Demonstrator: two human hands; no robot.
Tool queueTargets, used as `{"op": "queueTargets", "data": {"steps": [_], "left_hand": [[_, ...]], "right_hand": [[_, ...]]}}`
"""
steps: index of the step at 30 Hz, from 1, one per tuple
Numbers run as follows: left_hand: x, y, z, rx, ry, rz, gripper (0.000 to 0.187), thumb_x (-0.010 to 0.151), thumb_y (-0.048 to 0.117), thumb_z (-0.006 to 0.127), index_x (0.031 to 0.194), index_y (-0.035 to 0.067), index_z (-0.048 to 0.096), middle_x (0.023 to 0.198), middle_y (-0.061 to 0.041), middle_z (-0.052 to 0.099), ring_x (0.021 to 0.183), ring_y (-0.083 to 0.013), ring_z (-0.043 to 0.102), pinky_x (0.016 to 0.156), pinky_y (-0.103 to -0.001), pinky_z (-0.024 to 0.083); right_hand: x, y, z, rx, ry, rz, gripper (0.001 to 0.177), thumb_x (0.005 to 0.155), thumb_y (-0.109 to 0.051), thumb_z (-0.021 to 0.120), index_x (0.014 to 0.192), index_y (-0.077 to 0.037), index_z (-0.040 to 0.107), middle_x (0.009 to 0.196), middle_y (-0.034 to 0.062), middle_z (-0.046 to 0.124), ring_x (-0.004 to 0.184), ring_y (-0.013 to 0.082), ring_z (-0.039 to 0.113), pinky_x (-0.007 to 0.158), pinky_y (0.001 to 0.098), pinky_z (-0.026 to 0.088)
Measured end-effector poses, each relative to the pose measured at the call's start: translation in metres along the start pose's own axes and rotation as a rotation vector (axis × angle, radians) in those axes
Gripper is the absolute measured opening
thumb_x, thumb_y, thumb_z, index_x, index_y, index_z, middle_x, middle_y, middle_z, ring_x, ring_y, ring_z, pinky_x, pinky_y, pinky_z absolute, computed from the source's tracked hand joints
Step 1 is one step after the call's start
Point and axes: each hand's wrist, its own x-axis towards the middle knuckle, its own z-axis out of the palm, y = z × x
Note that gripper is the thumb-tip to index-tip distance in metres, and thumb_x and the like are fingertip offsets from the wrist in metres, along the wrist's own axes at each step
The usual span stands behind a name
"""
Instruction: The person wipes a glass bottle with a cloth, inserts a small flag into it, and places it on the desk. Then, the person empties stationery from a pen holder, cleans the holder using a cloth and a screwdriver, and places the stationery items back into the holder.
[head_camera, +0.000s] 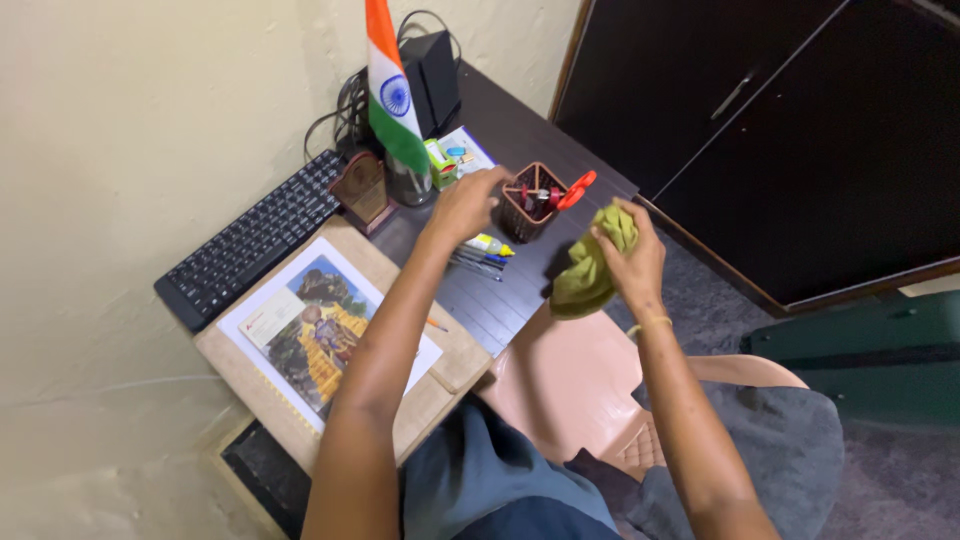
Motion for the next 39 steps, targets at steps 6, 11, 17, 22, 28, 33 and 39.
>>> {"op": "queueTargets", "data": {"steps": [6,11,17,22,28,33,39], "left_hand": [[-0.041,-0.055,0.05,0.179,-0.18,-0.116,0.04,0.085,0.011,0.072,0.123,0.015,0.063,0.13,-0.01,0.063,0.124,-0.0344,0.057,0.102,-0.047,0.048],[-0.042,-0.083,0.118,0.398,-0.082,0.061,0.044,0.084,0.008,0.073,0.127,0.015,0.064,0.128,-0.017,0.06,0.126,-0.0392,0.053,0.11,-0.062,0.034],[-0.042,-0.06,0.096,0.306,-0.071,-0.074,0.034,0.085,0.016,0.073,0.118,0.015,0.063,0.123,-0.014,0.061,0.119,-0.0351,0.058,0.107,-0.052,0.043],[-0.062,-0.019,0.075,-0.17,0.285,0.072,0.032,0.101,0.021,0.064,0.126,0.009,0.049,0.101,-0.018,0.067,0.096,-0.0364,0.064,0.083,-0.051,0.052],[-0.111,0.109,0.12,-0.848,0.23,-0.524,0.047,0.107,0.046,0.024,0.134,0.014,0.043,0.081,-0.014,0.067,0.052,-0.0245,0.065,0.046,-0.036,0.054],[-0.149,0.185,0.122,-0.171,0.793,0.122,0.044,0.126,0.041,0.023,0.14,0.004,0.043,0.111,-0.022,0.068,0.095,-0.0385,0.072,0.075,-0.039,0.056],[-0.191,0.276,0.088,-1.235,0.141,-0.211,0.042,0.11,0.045,0.034,0.117,0.008,0.051,0.072,-0.008,0.053,0.053,-0.0171,0.05,0.047,-0.034,0.039]], "right_hand": [[-0.047,0.043,0.03,0.064,-0.117,0.028,0.045,0.086,-0.017,0.082,0.127,-0.009,0.065,0.114,0.0114,0.076,0.105,0.021,0.073,0.093,0.0337,0.058],[-0.07,0.038,0.047,0.158,-0.198,0.062,0.046,0.086,-0.017,0.08,0.127,-0.007,0.062,0.116,0.0107,0.075,0.107,0.0191,0.072,0.095,0.033,0.056],[-0.081,0.029,0.028,0.265,-0.209,0.072,0.054,0.085,-0.018,0.079,0.133,-0.008,0.057,0.124,0.0106,0.067,0.115,0.0213,0.065,0.1,0.0339,0.051],[-0.076,0.007,-0.001,0.617,-0.253,0.252,0.045,0.096,-0.028,0.07,0.136,-0.01,0.06,0.13,0.0107,0.065,0.119,0.0233,0.063,0.101,0.0341,0.053],[-0.097,-0.052,-0.015,1.252,-0.278,0.364,0.059,0.096,-0.051,0.043,0.143,-0.014,0.051,0.132,0.0122,0.062,0.114,0.0254,0.065,0.092,0.0394,0.058],[-0.117,-0.054,-0.038,0.533,-0.07,-0.244,0.048,0.105,-0.03,0.056,0.139,0.004,0.055,0.107,0.017,0.069,0.097,0.0227,0.066,0.087,0.0342,0.055],[-0.083,-0.018,-0.094,0.859,-0.232,0.051,0.051,0.115,-0.04,0.048,0.096,0.005,0.063,0.078,0.0095,0.068,0.065,0.0188,0.062,0.062,0.0311,0.052]]}}
